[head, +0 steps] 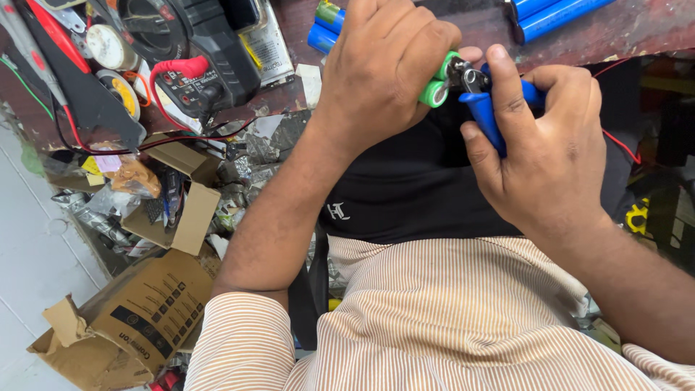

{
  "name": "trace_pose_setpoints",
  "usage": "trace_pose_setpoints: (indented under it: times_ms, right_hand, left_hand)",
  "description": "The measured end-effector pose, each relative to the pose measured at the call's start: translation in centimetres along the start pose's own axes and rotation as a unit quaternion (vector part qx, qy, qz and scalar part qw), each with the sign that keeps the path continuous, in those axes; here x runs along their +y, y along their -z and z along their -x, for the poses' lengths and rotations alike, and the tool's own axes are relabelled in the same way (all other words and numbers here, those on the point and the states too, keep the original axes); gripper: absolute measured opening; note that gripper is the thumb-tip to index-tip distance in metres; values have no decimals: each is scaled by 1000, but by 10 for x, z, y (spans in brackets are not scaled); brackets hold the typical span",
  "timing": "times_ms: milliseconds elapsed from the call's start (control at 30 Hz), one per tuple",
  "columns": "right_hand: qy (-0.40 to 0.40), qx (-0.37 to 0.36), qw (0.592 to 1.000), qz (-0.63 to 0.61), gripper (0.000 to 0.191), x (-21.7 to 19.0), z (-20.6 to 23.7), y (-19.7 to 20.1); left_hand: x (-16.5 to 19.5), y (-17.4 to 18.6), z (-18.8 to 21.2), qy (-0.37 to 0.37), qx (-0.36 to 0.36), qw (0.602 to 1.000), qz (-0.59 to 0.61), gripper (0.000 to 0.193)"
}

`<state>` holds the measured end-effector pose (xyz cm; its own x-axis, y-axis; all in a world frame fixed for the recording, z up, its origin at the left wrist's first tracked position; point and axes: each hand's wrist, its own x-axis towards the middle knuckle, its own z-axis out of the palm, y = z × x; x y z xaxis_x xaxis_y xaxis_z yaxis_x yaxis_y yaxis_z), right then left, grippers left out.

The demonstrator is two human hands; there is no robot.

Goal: The person arranges blue and green cylindrical battery cells on a workbench, cuts a wire with blue-handled pliers, and solders a metal strip and wires to the cell terminals with a soldering iron, repositioning the cells as they work.

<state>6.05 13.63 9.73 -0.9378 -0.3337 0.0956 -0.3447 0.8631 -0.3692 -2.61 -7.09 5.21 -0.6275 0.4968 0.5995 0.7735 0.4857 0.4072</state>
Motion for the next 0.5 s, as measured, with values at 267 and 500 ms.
trace_pose_setpoints:
  times_ms: [267, 500]
  right_hand:
    - [-4, -1, 1000, -6, 66, 5, 8, -7]
    - [-14, -5, 999, -38, 67, 12, 10, -16]
  left_hand:
    - [-1, -2, 0, -4, -5, 1000, -8, 17]
    - [0, -5, -1, -6, -31, 999, -23, 13]
